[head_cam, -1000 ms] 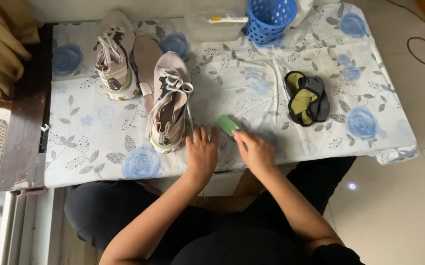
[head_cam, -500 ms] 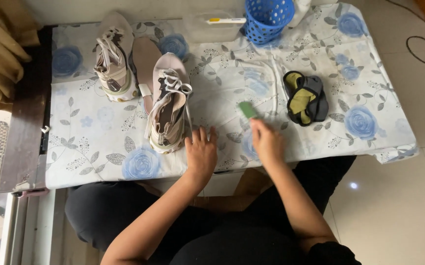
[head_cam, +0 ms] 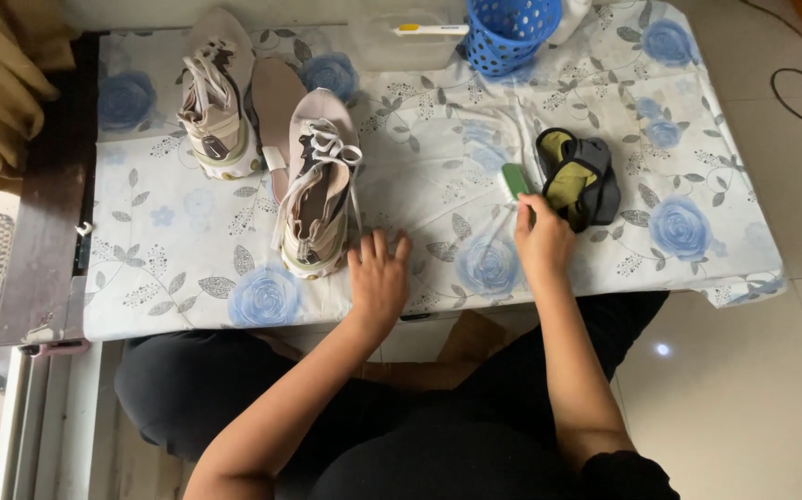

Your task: The person cleans a pair of white sneakers and their laces using a green brush and a dark cloth. They scrub the shoe surfaces and laces, then wipe the shoes with the cloth. The person also removes the insoles and cleans them separately.

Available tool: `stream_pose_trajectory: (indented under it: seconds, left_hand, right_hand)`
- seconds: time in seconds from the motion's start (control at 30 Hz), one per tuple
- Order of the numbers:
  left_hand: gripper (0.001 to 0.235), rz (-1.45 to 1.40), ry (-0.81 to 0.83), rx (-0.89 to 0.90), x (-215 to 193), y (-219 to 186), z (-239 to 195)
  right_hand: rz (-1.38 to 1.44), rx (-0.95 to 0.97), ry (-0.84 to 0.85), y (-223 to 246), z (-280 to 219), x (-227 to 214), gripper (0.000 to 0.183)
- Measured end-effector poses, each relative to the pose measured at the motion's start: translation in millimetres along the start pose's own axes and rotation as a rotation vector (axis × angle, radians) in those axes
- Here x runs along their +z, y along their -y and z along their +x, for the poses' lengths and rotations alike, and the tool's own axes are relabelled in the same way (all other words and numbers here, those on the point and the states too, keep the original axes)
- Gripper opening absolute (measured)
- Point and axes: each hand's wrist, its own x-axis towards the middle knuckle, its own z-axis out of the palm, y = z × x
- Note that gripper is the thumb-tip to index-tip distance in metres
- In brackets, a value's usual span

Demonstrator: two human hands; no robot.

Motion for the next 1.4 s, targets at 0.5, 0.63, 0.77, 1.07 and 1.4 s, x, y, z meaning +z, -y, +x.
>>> stream_pose_trajectory:
  seconds: [0.5,0.63,0.77,1.07,1.4]
  left_hand:
    - [0.017,-0.207,-0.287,-0.090,-3,6,-3]
    - [0.021,-0.208,-0.281,-0.097,-4,4,-4]
    - [0.020,-0.223,-0.263,-0.102,-12,4,-4]
    - [0.022,-0.266,-0.227,-0.108,-22,2,-2]
    - [0.023,-0.294,-0.248,-0.117,-16,5,-4]
  right_hand:
    - [0.109,-0.067,0.012,36,1,-16,0.012]
    - [0.259,-0.193,0.263,74,-41,-18,0.013]
    - [0.066,0.042,0.240,15,-3,-9,0.016]
    - [0.228,-0.167,0.246,72,-43,-24,0.014]
    - [0.170,-0.144,0.272,113,-50,-42,0.015]
